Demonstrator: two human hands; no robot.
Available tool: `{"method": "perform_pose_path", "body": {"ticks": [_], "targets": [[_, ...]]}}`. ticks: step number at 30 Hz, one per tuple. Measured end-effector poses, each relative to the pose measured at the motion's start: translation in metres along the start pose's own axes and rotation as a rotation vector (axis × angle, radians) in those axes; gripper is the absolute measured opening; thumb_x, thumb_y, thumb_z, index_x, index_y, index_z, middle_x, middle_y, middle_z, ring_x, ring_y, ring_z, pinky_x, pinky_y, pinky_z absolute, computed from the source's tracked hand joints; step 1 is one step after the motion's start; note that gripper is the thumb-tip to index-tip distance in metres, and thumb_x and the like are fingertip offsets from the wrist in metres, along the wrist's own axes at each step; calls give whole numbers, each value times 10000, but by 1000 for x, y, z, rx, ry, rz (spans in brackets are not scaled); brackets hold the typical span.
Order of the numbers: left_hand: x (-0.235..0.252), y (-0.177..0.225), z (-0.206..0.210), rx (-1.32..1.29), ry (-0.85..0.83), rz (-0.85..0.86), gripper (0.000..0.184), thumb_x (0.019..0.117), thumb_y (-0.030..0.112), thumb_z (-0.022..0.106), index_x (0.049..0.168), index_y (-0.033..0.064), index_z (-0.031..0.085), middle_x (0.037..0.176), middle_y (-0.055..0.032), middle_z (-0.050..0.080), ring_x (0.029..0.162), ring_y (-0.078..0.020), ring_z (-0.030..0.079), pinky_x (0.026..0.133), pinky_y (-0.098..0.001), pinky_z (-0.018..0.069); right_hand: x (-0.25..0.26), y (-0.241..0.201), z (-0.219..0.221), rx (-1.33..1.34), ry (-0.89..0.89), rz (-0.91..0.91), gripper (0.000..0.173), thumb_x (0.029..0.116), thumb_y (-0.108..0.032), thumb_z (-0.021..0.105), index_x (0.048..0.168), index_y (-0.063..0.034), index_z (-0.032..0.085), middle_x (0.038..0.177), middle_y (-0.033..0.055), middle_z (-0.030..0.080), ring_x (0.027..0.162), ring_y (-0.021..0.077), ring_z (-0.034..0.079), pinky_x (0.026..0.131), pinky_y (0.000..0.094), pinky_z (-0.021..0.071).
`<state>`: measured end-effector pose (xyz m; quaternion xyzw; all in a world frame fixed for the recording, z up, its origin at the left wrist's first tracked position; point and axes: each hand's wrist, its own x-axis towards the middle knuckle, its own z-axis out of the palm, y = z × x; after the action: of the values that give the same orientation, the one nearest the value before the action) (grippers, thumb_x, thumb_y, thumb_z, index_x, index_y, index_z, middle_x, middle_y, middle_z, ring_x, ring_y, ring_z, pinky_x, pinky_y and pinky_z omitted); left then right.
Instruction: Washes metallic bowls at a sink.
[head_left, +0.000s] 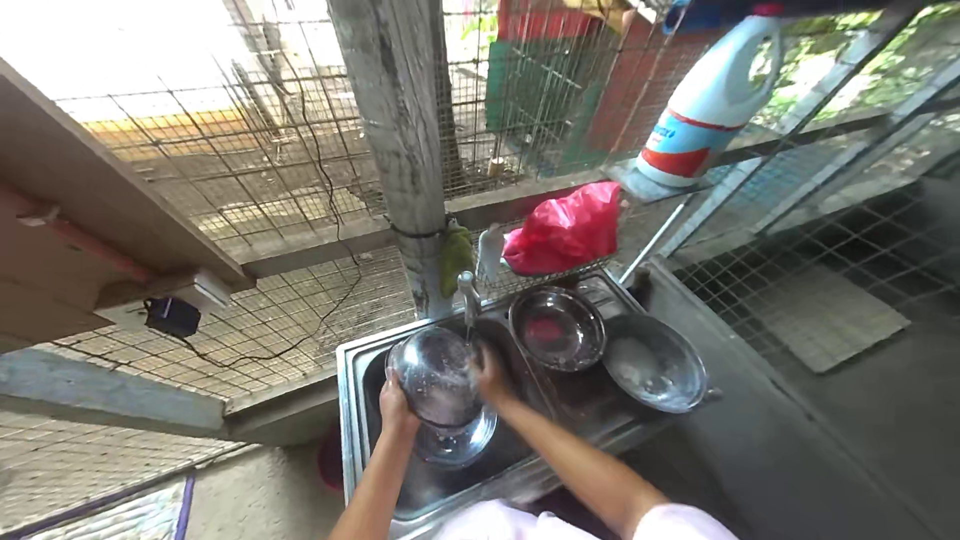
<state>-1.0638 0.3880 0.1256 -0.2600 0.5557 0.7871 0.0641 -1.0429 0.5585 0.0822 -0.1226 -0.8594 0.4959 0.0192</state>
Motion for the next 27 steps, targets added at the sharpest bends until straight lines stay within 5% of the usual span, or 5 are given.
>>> {"method": "perform_pose_path", "body": {"ticks": [4, 13, 17, 20, 27], "targets": [[-5, -10, 6, 174, -94, -22, 447, 1137, 302, 312, 1208, -51, 577, 959, -143, 651, 829, -169, 656, 770, -365, 565, -11, -40, 24, -83, -52, -316, 472, 979, -214, 618, 1388, 19, 614, 1505, 262, 511, 1410, 400, 494, 1188, 501, 385], [21, -13, -27, 366, -46, 237, 431, 1105, 278, 440, 848, -8, 633, 732, -30, 636, 683, -74, 629, 695, -303, 553, 51, -4, -36, 375, 102, 165, 344, 1000, -99, 650, 1286, 90, 616, 1255, 224, 664, 1144, 209, 640, 1026, 333, 499], [30, -33, -31, 280, -159, -173, 781, 1075, 598, 86, 1566, 42, 330, 1483, -273, 478, 1305, -383, 528, 1026, -592, 455, 21, -27, -27, 344, 301, -27, 393, 909, -142, 773, 1148, 150, 663, 1093, 250, 715, 1024, 216, 694, 982, 349, 540], [30, -30, -28, -1, -223, -550, 740, 1014, 680, 250, 1460, 114, 419, 1362, -253, 547, 1185, -436, 574, 888, -654, 503, 12, -30, -43, 292, 82, -87, 204, 911, -110, 732, 907, 88, 682, 816, 75, 671, 763, 36, 602, 776, 219, 522], [17, -56, -25, 15, -304, -313, 357, 1112, 209, 365, 1413, 29, 434, 1139, -157, 655, 957, -209, 675, 819, -392, 578, 34, -34, -13, 43, -378, 230, 507, 1004, -119, 633, 1464, 34, 484, 1405, 277, 566, 1296, 360, 568, 1116, 504, 433]]}}
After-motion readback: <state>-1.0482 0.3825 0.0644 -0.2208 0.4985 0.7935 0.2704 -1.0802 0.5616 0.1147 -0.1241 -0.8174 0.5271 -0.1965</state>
